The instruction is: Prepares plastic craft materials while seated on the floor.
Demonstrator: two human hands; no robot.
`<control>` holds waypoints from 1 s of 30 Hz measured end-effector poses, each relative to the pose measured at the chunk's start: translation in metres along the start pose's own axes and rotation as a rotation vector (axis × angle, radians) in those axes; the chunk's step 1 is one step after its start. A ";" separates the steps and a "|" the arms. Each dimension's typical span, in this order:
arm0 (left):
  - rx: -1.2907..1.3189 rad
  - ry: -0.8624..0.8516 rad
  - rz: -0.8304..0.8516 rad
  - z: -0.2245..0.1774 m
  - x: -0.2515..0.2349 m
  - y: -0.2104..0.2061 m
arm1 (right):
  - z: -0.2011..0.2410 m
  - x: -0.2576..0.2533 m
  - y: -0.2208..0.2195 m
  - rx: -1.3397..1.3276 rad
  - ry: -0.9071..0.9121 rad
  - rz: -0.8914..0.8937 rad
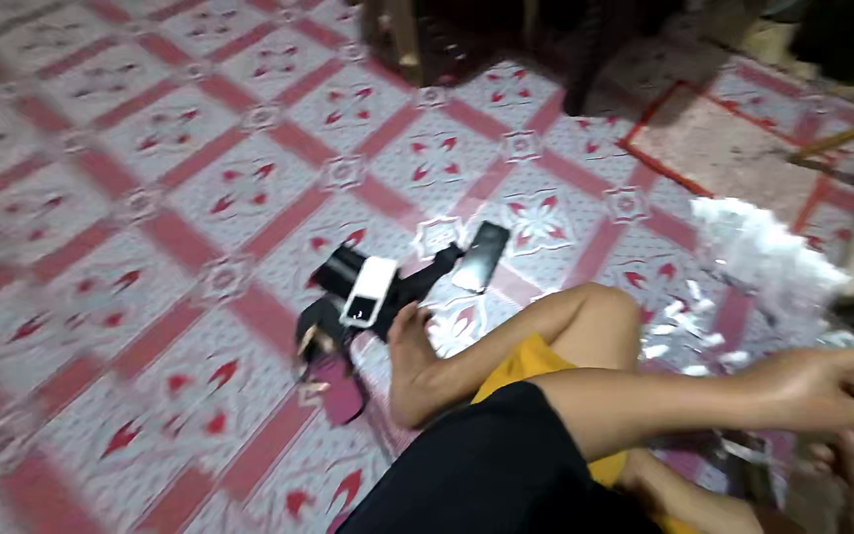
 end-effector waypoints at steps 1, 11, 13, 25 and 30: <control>0.029 -0.002 0.023 -0.011 0.004 0.005 | -0.029 0.008 0.010 -0.039 0.099 0.025; 0.024 -0.030 0.112 -0.046 0.047 0.024 | 0.088 0.052 0.016 -0.230 -0.014 -0.285; 0.045 -0.033 0.131 -0.051 0.052 0.022 | 0.093 0.055 0.018 -0.256 0.021 -0.288; 0.012 -0.138 0.174 -0.062 0.065 0.019 | 0.102 0.063 0.014 -0.263 0.104 -0.323; 0.000 -0.155 0.183 -0.067 0.068 0.018 | 0.095 0.063 0.014 -0.262 0.115 -0.357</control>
Point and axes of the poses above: each hand's wrist, its own x-axis away from the middle knuckle, its own y-axis out of the back of the hand, z = x × y, the point moved 9 cm from there along -x, towards the middle knuckle, and after that the axes turned 10 degrees about -z, right-handed, at the moved point
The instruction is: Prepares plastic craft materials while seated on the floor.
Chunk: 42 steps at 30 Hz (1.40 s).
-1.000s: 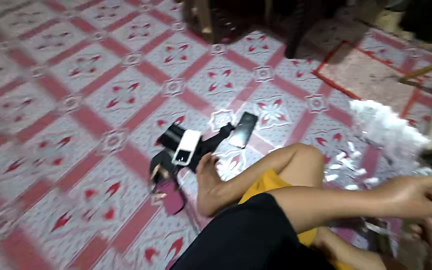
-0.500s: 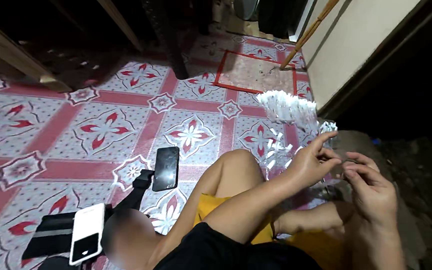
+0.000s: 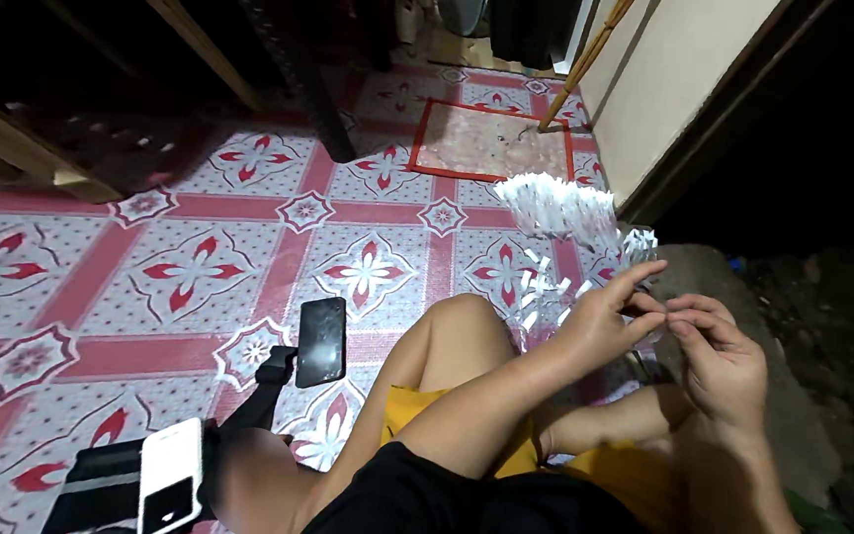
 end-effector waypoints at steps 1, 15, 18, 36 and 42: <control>0.003 0.007 0.006 0.001 0.000 -0.001 | -0.003 0.001 0.001 -0.008 -0.003 -0.010; -0.005 0.042 0.022 -0.004 0.006 -0.002 | -0.027 0.009 0.005 -0.122 -0.051 -0.017; -0.001 0.038 0.029 -0.002 0.006 -0.003 | -0.030 0.010 0.005 -0.125 -0.041 -0.032; -0.159 -0.066 0.075 -0.017 0.010 -0.004 | -0.040 0.019 0.001 -0.108 0.045 -0.088; -0.293 -0.146 0.090 -0.033 0.009 0.005 | -0.041 0.024 -0.010 -0.160 -0.125 -0.065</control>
Point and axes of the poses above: each hand's wrist, its own x-axis away from the middle knuckle, its own y-axis out of the back of the hand, z = x × y, the point moved 9 cm from there along -x, towards the middle knuckle, and after that the axes turned 10 degrees about -z, right-handed, at the moved point
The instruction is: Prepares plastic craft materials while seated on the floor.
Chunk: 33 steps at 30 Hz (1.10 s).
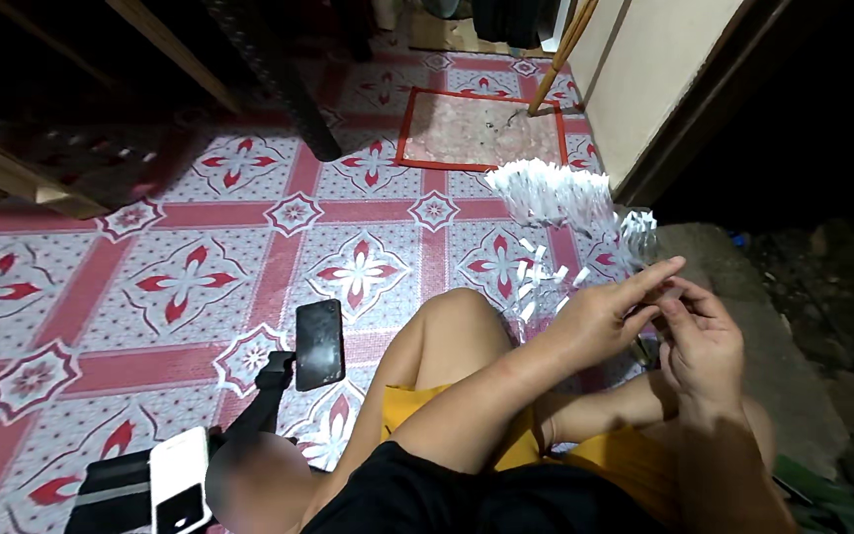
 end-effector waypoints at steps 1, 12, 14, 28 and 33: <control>-0.010 -0.009 0.000 -0.001 0.000 0.001 | -0.004 -0.001 0.003 -0.022 -0.009 0.004; 0.147 0.167 0.001 0.026 0.003 -0.009 | 0.008 -0.001 0.000 0.081 0.092 -0.023; 0.323 0.244 0.047 0.045 0.012 -0.028 | 0.007 0.001 0.000 0.093 0.091 -0.031; 0.085 0.229 0.247 0.169 0.105 -0.166 | -0.140 -0.008 0.096 -0.373 -0.255 -0.091; -0.046 0.249 0.416 0.190 0.142 -0.181 | -0.187 -0.009 0.140 -0.459 -0.314 -0.192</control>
Point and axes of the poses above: each hand's wrist, its own x-axis away from the middle knuckle, its own y-axis out of the back of the hand, z = x × y, the point moved 9 cm from there along -x, towards the middle knuckle, and after that the axes turned 10 degrees about -z, right-handed, at the moved point
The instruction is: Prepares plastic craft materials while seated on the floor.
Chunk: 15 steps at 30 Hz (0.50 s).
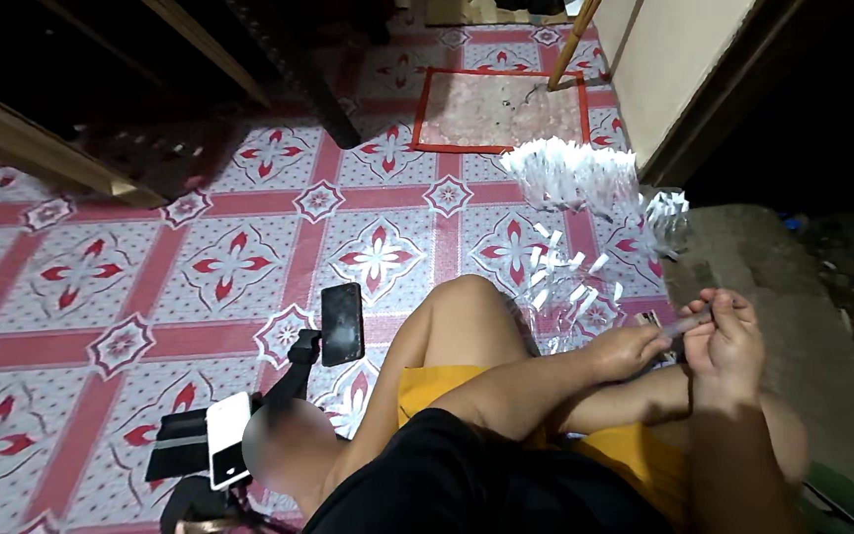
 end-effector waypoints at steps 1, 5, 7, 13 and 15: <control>-0.031 0.006 0.045 0.005 0.004 -0.006 | -0.003 -0.003 0.010 0.007 0.006 -0.014; -0.226 -0.020 0.313 0.008 0.013 -0.013 | -0.004 -0.008 0.027 0.098 0.011 -0.081; -0.395 0.004 0.375 0.010 0.015 0.009 | -0.002 -0.013 0.031 0.128 0.007 -0.063; -0.654 0.459 0.223 -0.032 0.004 0.201 | -0.020 -0.007 0.023 0.138 0.003 -0.041; -0.675 0.559 0.177 -0.024 0.011 0.235 | -0.026 -0.007 0.019 0.163 -0.010 -0.045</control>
Point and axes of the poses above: each hand's wrist, its own x-axis away from the middle knuckle, its own y-axis out of the back of the hand, z = x × y, the point moved 9 cm from there along -x, towards the middle knuckle, and after that the axes turned 10 degrees about -z, right-handed, at the moved point
